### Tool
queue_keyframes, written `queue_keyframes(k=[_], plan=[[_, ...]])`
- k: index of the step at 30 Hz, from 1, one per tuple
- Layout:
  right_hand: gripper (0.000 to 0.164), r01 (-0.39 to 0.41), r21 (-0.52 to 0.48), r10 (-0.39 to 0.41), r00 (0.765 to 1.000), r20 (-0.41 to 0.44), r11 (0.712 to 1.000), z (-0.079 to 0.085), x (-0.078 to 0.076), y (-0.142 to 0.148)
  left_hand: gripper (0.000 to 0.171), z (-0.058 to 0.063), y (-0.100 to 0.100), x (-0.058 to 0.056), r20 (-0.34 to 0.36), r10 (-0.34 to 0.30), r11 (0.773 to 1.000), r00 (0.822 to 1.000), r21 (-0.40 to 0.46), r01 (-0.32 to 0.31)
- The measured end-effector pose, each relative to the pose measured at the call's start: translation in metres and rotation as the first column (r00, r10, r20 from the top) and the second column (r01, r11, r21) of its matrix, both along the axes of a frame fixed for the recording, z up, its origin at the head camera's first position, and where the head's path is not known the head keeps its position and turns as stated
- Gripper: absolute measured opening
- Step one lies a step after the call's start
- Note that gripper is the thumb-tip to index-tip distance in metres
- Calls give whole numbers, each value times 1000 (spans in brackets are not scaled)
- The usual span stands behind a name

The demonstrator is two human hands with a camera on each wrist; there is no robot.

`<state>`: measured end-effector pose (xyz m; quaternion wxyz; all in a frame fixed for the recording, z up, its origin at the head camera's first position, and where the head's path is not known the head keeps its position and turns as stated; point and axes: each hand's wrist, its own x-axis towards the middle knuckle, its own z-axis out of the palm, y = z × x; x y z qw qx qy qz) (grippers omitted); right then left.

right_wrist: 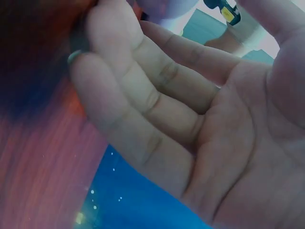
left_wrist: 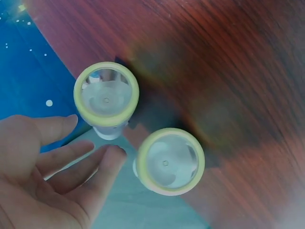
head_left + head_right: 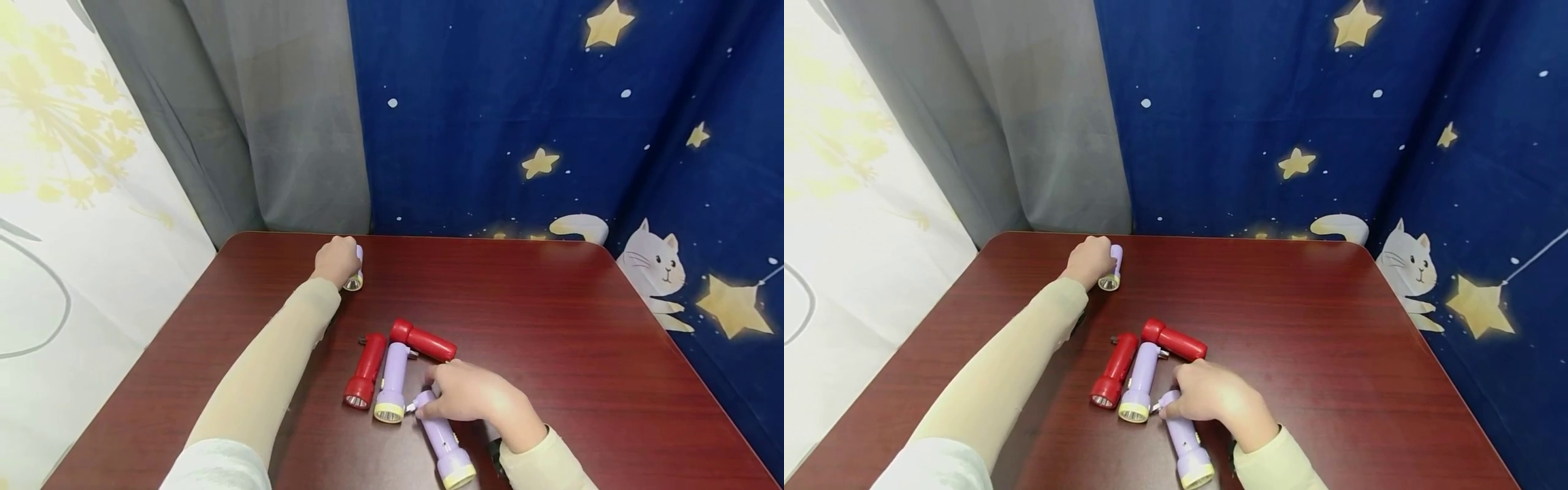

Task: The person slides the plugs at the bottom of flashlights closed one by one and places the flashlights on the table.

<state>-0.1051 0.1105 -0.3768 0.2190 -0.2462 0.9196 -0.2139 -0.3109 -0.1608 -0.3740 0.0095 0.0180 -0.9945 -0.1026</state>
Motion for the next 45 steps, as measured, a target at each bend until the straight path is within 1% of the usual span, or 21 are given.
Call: queue_keyframes(k=[7,12,14,16,20,23,24,25,27,28,30,32,35,37,40,43,45], plan=[[22,-33,16,34,999,-34,999,-3,1,-5,15,8,3,3,-60,-21,1000,998,-3,21],[30,-39,39,42,996,-78,998,-4,1,-6,16,13,5,4,-65,-13,1000,998,-3,13],[32,-37,40,41,996,-85,998,-3,1,-6,17,14,5,5,-69,-11,1000,998,1,11],[30,-45,35,48,995,-89,998,-1,-1,-5,20,16,6,7,-87,-14,1000,996,6,15],[19,-57,7,57,994,-97,998,7,-8,-2,24,21,9,10,-130,-33,999,991,10,35],[6,-39,-12,37,994,-98,999,16,-15,1,25,27,14,15,-135,-49,999,990,14,51],[8,-28,-22,26,995,-92,999,20,-18,2,25,31,16,17,-133,-51,998,990,27,56],[14,-18,-36,15,996,-86,999,25,-21,4,23,35,19,20,-132,-51,997,990,51,58],[24,5,-65,-10,997,-80,998,35,-28,8,24,46,25,28,-137,-55,990,989,120,72],[27,13,-84,-20,997,-80,996,40,-32,10,26,54,29,34,-141,-62,982,988,167,85],[28,23,-129,-34,996,-83,991,50,-39,13,32,69,37,47,-160,-86,954,983,270,128],[29,35,-161,-53,993,-107,986,58,-45,16,35,84,46,62,-181,-125,913,975,364,185],[31,75,-204,-106,984,-143,976,67,-53,18,32,102,57,86,-211,-193,841,958,467,272],[34,117,-226,-157,973,-168,967,71,-58,18,30,112,63,103,-221,-234,793,947,520,317],[37,187,-267,-242,952,-188,945,76,-64,17,27,126,68,126,-237,-275,727,932,583,363],[38,243,-315,-315,928,-201,917,81,-69,16,24,136,71,147,-267,-285,680,920,620,391],[39,281,-347,-365,909,-204,895,84,-72,15,24,138,73,157,-293,-282,660,913,632,407]])
